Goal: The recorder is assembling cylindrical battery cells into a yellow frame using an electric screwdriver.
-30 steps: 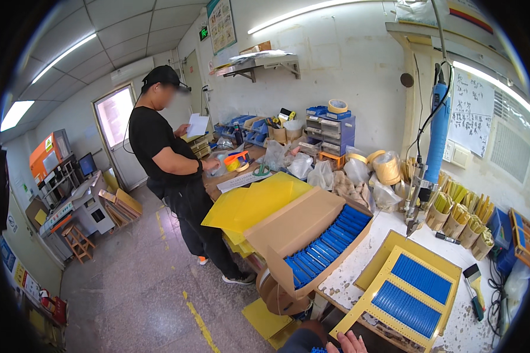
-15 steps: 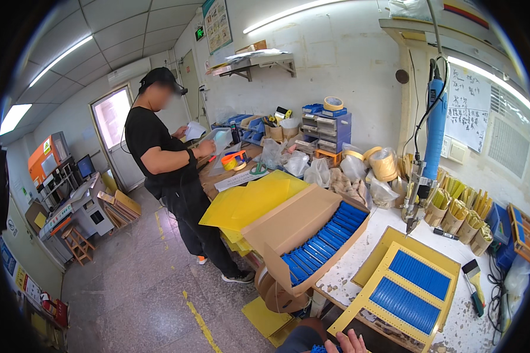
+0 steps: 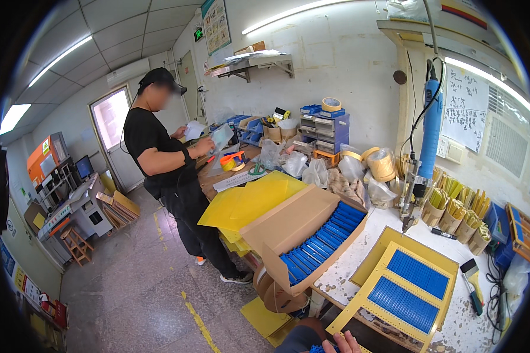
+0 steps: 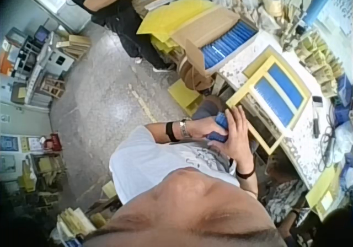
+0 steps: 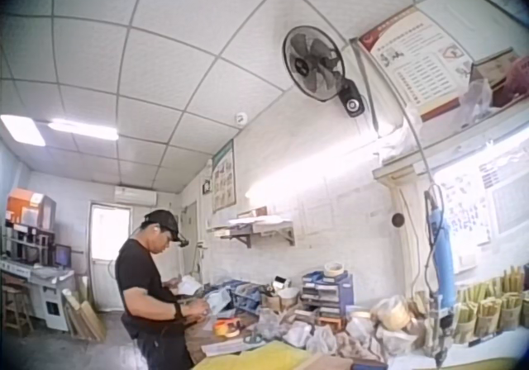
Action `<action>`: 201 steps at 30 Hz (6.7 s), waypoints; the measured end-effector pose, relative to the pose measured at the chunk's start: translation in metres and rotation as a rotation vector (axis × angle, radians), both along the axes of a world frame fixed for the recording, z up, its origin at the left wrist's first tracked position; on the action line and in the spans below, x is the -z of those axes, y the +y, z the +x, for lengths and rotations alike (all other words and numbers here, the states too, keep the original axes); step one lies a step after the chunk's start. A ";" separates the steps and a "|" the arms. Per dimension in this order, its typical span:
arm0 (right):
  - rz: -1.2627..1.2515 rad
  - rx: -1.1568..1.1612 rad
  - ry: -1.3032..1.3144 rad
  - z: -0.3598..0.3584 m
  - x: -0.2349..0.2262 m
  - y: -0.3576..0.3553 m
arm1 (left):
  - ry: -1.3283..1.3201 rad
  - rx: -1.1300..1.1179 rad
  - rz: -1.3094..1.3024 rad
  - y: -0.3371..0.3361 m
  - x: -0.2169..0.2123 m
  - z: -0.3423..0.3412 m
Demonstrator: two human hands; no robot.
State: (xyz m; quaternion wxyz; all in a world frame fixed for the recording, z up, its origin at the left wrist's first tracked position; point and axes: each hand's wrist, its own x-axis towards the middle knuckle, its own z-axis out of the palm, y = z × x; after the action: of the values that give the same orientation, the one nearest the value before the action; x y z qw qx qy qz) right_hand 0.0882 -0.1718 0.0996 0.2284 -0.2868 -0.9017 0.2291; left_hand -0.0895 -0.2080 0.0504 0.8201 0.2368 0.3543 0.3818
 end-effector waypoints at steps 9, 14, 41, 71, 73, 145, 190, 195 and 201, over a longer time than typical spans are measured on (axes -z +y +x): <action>0.034 0.001 -0.037 0.000 -0.006 0.000 | 0.008 0.009 -0.047 0.000 -0.012 -0.002; 0.029 -0.014 -0.061 0.000 -0.005 -0.001 | 0.015 0.020 -0.054 0.000 -0.009 -0.001; 0.011 -0.011 -0.091 -0.001 -0.002 -0.004 | 0.223 0.106 0.518 -0.003 0.048 -0.002; -0.008 -0.039 -0.033 -0.004 0.006 -0.006 | 0.007 0.023 -0.040 -0.002 0.023 -0.002; -0.009 -0.037 -0.043 -0.004 0.006 -0.005 | 0.005 0.021 -0.062 -0.001 0.024 -0.002; -0.030 -0.023 -0.050 -0.004 0.007 -0.007 | 0.222 0.107 0.731 0.001 0.068 -0.005; -0.039 -0.038 0.028 -0.007 0.020 -0.007 | -0.071 0.024 -0.203 0.000 0.036 -0.002; -0.045 -0.026 0.033 -0.004 0.019 -0.010 | -0.053 0.036 -0.189 -0.001 0.035 0.000; -0.050 -0.014 0.061 -0.005 0.022 -0.008 | -0.041 0.042 -0.179 0.001 0.032 -0.002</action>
State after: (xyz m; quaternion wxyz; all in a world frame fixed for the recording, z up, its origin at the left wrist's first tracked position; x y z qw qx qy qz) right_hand 0.0831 -0.1794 0.0774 0.2471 -0.2787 -0.8904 0.2618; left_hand -0.0917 -0.2073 0.0184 0.8530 0.1620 0.3652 0.3358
